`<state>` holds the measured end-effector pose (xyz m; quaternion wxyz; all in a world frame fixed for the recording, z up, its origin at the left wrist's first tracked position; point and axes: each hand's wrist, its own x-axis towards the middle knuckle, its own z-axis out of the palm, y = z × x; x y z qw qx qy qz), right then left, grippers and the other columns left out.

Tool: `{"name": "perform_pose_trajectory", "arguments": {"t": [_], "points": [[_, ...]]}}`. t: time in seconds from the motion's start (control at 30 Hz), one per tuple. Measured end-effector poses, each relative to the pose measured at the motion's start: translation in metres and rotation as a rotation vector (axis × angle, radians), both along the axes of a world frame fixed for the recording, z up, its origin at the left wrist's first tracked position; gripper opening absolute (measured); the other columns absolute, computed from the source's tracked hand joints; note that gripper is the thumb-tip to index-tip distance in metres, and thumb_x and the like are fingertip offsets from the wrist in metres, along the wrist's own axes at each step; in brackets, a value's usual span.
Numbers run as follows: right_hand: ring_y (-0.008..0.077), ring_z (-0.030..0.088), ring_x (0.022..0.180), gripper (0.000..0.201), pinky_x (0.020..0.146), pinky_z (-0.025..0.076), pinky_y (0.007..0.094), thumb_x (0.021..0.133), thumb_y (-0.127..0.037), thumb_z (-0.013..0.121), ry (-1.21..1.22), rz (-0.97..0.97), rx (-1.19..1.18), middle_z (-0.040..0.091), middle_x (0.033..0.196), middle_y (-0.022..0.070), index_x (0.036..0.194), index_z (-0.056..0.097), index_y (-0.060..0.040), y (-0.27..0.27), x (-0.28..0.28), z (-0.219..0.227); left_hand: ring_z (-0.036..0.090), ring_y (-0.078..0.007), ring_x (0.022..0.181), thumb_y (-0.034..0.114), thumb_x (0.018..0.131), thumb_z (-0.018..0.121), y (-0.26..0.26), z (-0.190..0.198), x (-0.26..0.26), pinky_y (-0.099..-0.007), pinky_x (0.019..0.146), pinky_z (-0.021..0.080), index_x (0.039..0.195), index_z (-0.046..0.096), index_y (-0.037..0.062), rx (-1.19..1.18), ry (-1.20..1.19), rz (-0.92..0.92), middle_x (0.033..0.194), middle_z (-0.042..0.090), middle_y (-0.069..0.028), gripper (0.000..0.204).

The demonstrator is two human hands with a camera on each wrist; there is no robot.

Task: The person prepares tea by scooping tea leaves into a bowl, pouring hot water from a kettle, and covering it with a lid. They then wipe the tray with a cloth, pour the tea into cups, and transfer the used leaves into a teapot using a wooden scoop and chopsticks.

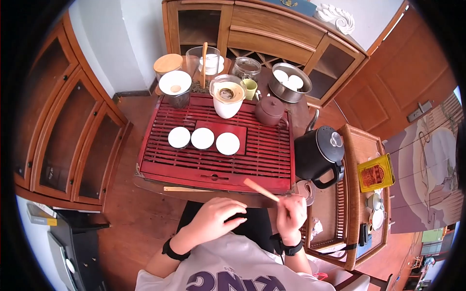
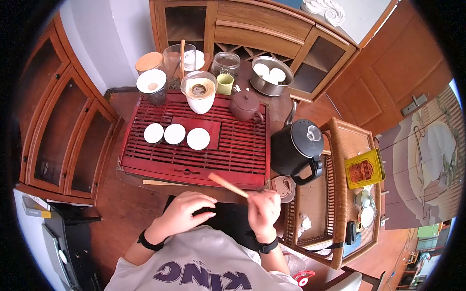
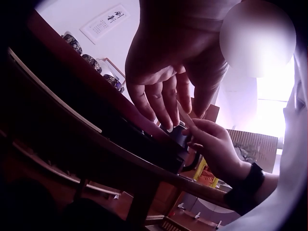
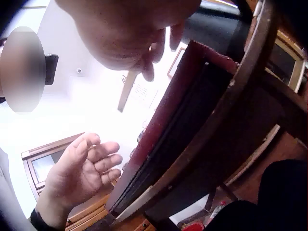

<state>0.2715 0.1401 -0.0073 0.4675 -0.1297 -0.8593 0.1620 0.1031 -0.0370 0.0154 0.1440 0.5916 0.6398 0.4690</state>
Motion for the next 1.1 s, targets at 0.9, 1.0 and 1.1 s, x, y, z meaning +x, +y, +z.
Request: {"name": "perform_pose_trajectory", "arguments": {"t": [0.9,1.0,1.1], "points": [[0.0215,0.052,0.076,0.02,0.075,0.038,0.0374,0.07,-0.009,0.076,-0.255,-0.217,-0.061,0.052,0.079,0.0005,0.089,0.072,-0.0139,-0.021,-0.009,-0.043,0.044,-0.0383,0.133,0.029,0.081,0.076,-0.046,0.01,-0.019,-0.0547,0.113,0.031,0.124,0.062,0.0064,-0.451,0.437,0.042,0.141,0.047,-0.0228,0.05],[0.0213,0.052,0.076,0.018,0.076,0.037,0.0376,0.07,-0.01,0.075,-0.252,-0.22,-0.057,0.052,0.08,0.0007,0.088,0.072,-0.0138,-0.022,-0.01,-0.044,0.04,-0.0377,0.136,0.032,0.082,0.075,-0.05,0.007,-0.021,-0.0552,0.114,0.029,0.133,0.056,0.0065,-0.538,0.461,0.074,0.143,0.045,-0.0229,0.059],[0.0217,0.053,0.071,0.02,0.07,0.04,0.0354,0.069,-0.004,0.075,-0.186,-0.211,-0.046,0.055,0.075,0.0013,0.088,0.071,-0.011,-0.022,-0.01,-0.041,0.037,-0.0372,0.139,0.034,0.083,0.074,-0.053,0.005,-0.022,-0.0553,0.116,0.027,0.141,0.047,0.0055,-0.595,0.496,0.086,0.145,0.044,-0.0226,0.07]]}}
